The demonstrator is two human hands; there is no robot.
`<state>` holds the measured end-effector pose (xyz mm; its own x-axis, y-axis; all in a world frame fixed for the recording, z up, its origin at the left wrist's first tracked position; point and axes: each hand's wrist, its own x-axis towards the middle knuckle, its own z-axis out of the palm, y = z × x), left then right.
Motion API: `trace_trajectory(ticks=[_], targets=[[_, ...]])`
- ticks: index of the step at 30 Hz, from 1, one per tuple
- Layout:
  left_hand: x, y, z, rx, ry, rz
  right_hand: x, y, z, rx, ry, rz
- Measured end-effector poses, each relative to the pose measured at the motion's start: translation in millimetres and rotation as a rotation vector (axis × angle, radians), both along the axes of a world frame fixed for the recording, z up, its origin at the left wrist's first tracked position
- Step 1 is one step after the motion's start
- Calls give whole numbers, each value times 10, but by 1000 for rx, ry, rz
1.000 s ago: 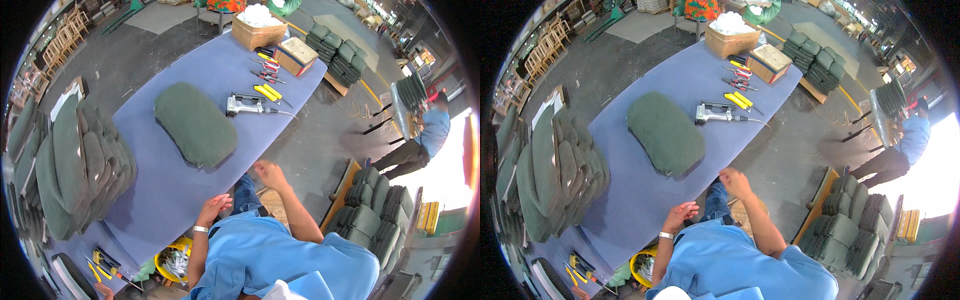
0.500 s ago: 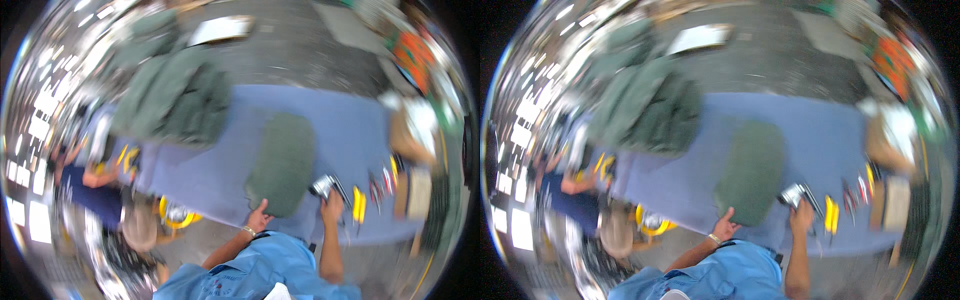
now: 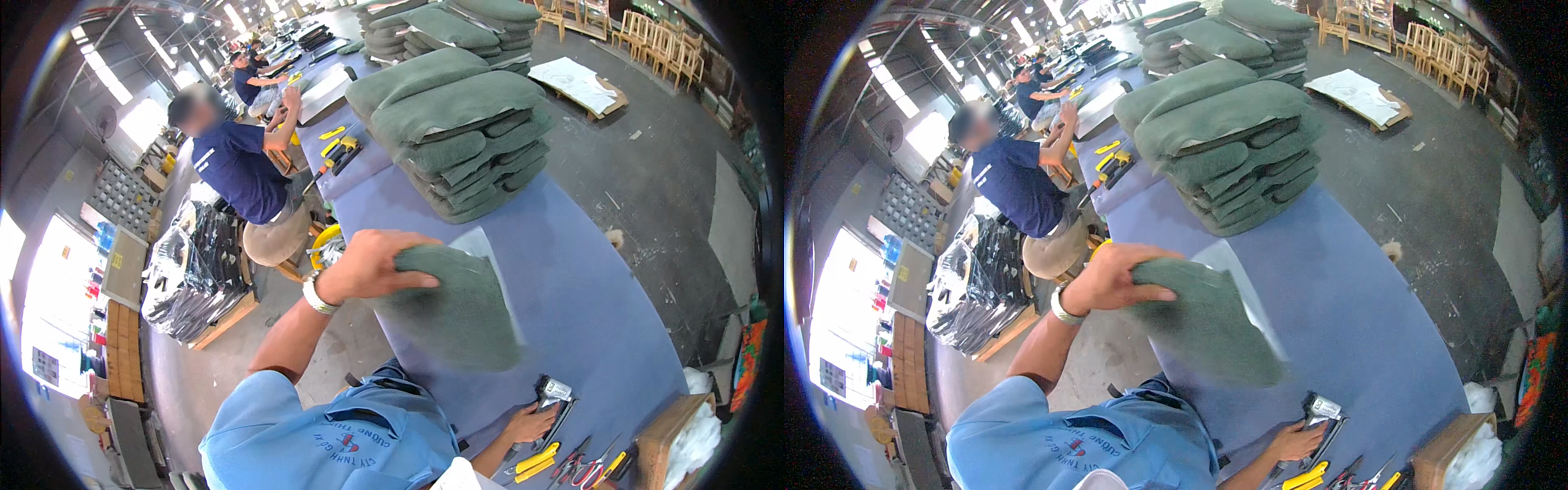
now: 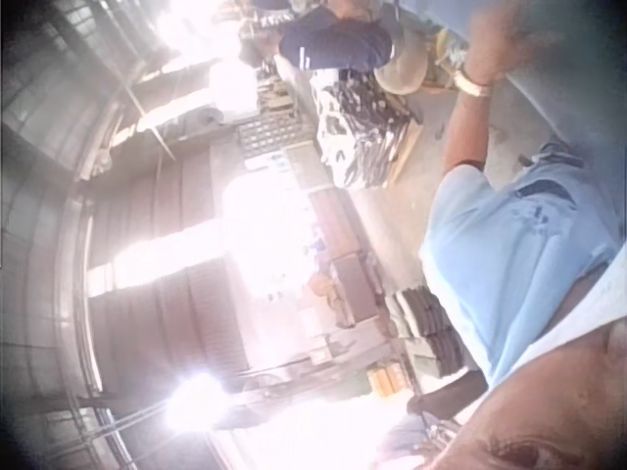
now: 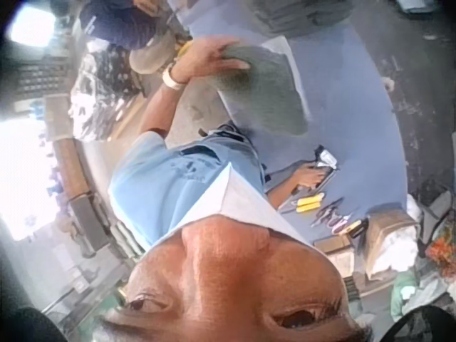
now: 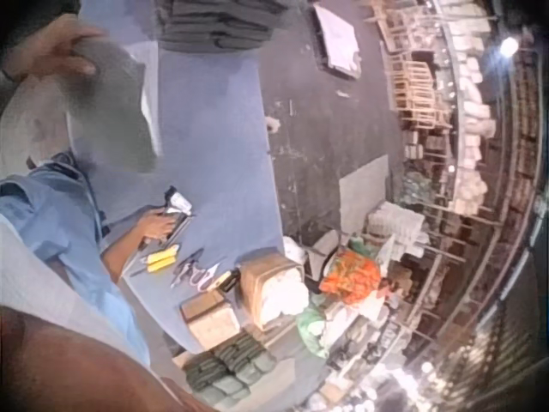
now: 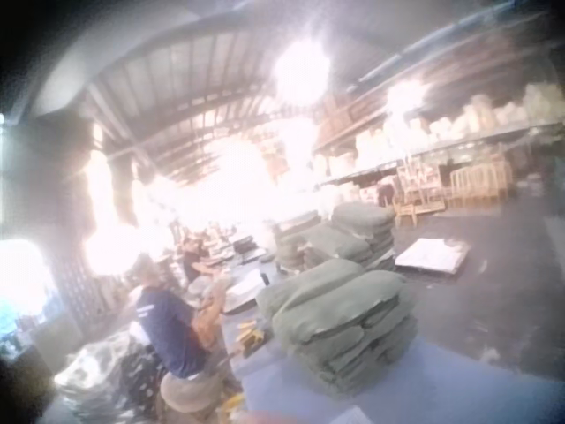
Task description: The person assembles cushion covers by wrapping green fabric around white foam inserts. They use a staple gun to secure the fabric edges and a utility knife to trim excess material. The finished cushions are stacked on the table.
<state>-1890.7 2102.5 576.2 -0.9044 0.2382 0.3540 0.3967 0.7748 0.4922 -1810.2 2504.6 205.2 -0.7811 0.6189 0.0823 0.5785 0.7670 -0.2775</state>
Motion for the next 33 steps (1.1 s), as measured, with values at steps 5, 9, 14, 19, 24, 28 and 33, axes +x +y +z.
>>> trace_trajectory(ticks=[5,9,14,19,24,28,33], targets=[[-479,626,-18,-387,-32,199,-134,60,-98,-50,154,1],[-693,924,-59,-349,80,70,-274,287,-116,-355,385,54],[-727,1025,-212,-290,145,-4,-896,-475,2341,-618,820,401],[-568,693,-115,-26,36,-340,-1090,-1666,3578,-478,829,965],[-574,-222,-84,351,-225,-750,-1104,-2267,3447,-195,670,1087],[-293,-422,-695,879,-218,-513,-1031,-2393,3371,-134,672,956],[100,-209,-1298,777,-186,-270,-1073,-2071,3282,-213,746,638]])
